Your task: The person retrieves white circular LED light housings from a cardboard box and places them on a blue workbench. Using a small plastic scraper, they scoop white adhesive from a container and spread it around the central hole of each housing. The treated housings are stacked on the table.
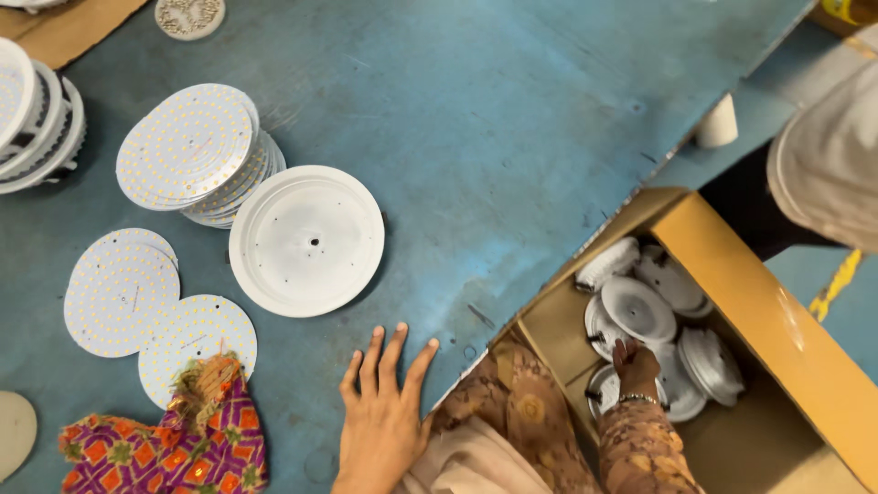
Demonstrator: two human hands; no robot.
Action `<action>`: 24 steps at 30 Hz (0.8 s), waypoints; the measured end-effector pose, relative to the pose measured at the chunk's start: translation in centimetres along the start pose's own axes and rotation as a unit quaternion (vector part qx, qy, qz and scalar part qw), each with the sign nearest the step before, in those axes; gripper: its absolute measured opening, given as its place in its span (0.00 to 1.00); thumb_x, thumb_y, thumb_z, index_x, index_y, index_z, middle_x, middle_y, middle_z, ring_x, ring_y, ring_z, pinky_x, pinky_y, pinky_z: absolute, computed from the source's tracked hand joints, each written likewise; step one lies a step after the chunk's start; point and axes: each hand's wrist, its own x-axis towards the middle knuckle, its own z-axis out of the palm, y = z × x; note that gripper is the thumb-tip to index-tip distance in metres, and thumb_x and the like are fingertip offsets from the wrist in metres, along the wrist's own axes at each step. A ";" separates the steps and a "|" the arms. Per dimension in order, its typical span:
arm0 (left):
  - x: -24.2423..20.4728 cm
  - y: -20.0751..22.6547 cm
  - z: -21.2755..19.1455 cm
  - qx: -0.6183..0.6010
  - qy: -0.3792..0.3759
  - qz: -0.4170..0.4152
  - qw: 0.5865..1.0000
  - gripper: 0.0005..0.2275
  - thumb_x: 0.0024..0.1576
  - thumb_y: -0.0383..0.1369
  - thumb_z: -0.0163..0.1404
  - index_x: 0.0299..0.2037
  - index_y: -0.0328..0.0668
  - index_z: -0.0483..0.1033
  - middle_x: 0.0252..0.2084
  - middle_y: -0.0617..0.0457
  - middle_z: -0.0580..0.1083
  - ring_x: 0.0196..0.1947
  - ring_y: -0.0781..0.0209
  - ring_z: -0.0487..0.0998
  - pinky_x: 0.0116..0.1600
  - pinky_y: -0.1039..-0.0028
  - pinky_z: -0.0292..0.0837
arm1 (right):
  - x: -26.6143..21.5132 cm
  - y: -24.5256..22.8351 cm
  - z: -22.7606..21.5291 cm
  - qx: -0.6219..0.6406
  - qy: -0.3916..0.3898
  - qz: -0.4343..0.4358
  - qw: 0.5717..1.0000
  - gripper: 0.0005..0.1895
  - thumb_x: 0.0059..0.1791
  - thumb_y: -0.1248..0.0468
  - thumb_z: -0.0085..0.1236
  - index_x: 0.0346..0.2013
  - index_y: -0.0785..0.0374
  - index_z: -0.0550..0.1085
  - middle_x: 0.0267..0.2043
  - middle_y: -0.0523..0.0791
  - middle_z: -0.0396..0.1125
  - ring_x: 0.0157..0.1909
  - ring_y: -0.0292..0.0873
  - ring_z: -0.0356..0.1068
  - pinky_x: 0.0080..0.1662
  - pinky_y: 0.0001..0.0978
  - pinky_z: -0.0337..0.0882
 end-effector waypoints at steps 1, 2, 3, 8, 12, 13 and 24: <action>-0.4 0.1 -0.3 -0.009 0.017 0.011 1.000 0.43 0.40 0.40 0.64 0.70 0.59 0.59 0.73 0.43 0.54 0.74 0.38 0.50 0.67 0.44 0.43 | -0.2 0.3 -1.0 0.011 -0.015 0.009 1.000 0.06 0.53 0.60 0.52 0.34 0.57 0.67 0.28 0.43 0.61 0.29 0.45 0.63 0.33 0.36 0.73; -0.6 0.1 -0.4 -0.002 0.028 0.006 1.000 0.42 0.40 0.40 0.63 0.69 0.58 0.59 0.73 0.43 0.55 0.73 0.39 0.51 0.67 0.45 0.43 | -0.2 0.5 -1.7 0.019 -0.032 0.018 0.999 0.06 0.53 0.60 0.51 0.33 0.56 0.66 0.26 0.43 0.61 0.27 0.44 0.62 0.33 0.36 0.72; -0.8 0.1 -0.3 0.000 0.033 0.008 0.999 0.41 0.40 0.41 0.63 0.68 0.57 0.60 0.72 0.43 0.55 0.72 0.40 0.51 0.68 0.45 0.44 | -0.1 0.6 -2.9 0.024 -0.036 0.020 0.999 0.07 0.52 0.60 0.49 0.31 0.55 0.66 0.23 0.42 0.60 0.25 0.44 0.62 0.32 0.36 0.72; -0.9 0.3 0.6 0.027 0.058 0.015 0.998 0.37 0.44 0.43 0.62 0.68 0.56 0.61 0.71 0.44 0.57 0.72 0.42 0.53 0.69 0.46 0.46 | 1.2 0.7 -5.3 -0.077 0.054 -0.048 0.994 0.09 0.53 0.60 0.51 0.44 0.62 0.69 0.28 0.45 0.68 0.29 0.45 0.70 0.38 0.38 0.76; -1.1 0.0 1.2 0.042 0.053 0.006 0.998 0.38 0.41 0.43 0.61 0.67 0.59 0.62 0.71 0.45 0.57 0.72 0.41 0.54 0.69 0.46 0.47 | 2.3 3.6 -5.7 -0.064 0.079 -0.019 0.995 0.13 0.54 0.59 0.55 0.49 0.64 0.69 0.31 0.46 0.68 0.31 0.45 0.71 0.39 0.39 0.77; -1.1 0.0 1.5 0.043 0.052 -0.002 0.998 0.39 0.39 0.42 0.61 0.66 0.60 0.62 0.71 0.45 0.58 0.72 0.42 0.54 0.69 0.45 0.47 | 2.8 4.2 -5.8 -0.051 0.076 -0.007 0.996 0.14 0.54 0.59 0.55 0.50 0.65 0.69 0.32 0.47 0.67 0.32 0.46 0.71 0.40 0.39 0.77; -2.0 -0.7 4.4 0.062 0.145 -0.008 0.987 0.24 0.55 0.49 0.44 0.63 0.64 0.72 0.67 0.46 0.67 0.68 0.44 0.64 0.69 0.50 0.50 | 8.0 6.0 -1.4 0.083 -0.011 -0.032 0.996 0.25 0.57 0.54 0.54 0.62 0.69 0.66 0.49 0.56 0.67 0.45 0.53 0.72 0.49 0.39 0.80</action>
